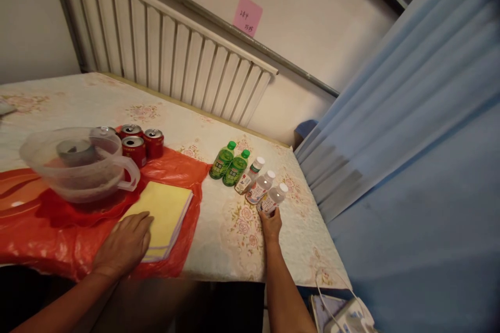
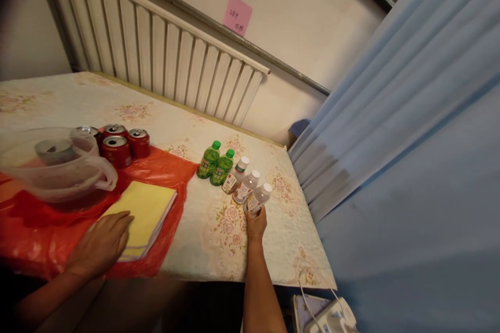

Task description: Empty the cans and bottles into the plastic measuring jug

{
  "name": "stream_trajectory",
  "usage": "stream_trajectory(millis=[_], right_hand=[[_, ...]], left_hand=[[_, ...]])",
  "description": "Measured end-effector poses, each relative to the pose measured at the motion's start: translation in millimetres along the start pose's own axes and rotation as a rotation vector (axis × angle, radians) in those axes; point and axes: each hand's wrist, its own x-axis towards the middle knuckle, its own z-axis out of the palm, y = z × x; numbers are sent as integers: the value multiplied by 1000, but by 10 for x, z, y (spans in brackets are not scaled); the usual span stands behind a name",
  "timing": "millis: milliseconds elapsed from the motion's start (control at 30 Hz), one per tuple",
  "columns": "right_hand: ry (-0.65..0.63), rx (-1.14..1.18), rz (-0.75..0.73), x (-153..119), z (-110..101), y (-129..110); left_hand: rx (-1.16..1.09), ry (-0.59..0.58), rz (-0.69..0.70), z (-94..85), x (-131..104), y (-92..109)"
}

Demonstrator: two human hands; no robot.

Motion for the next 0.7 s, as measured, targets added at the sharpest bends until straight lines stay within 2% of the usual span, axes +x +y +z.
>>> stream_trajectory(millis=[700], right_hand=[[27, 21, 24, -48, -12, -3]], left_hand=[[-76, -20, -52, -78, 1, 54]])
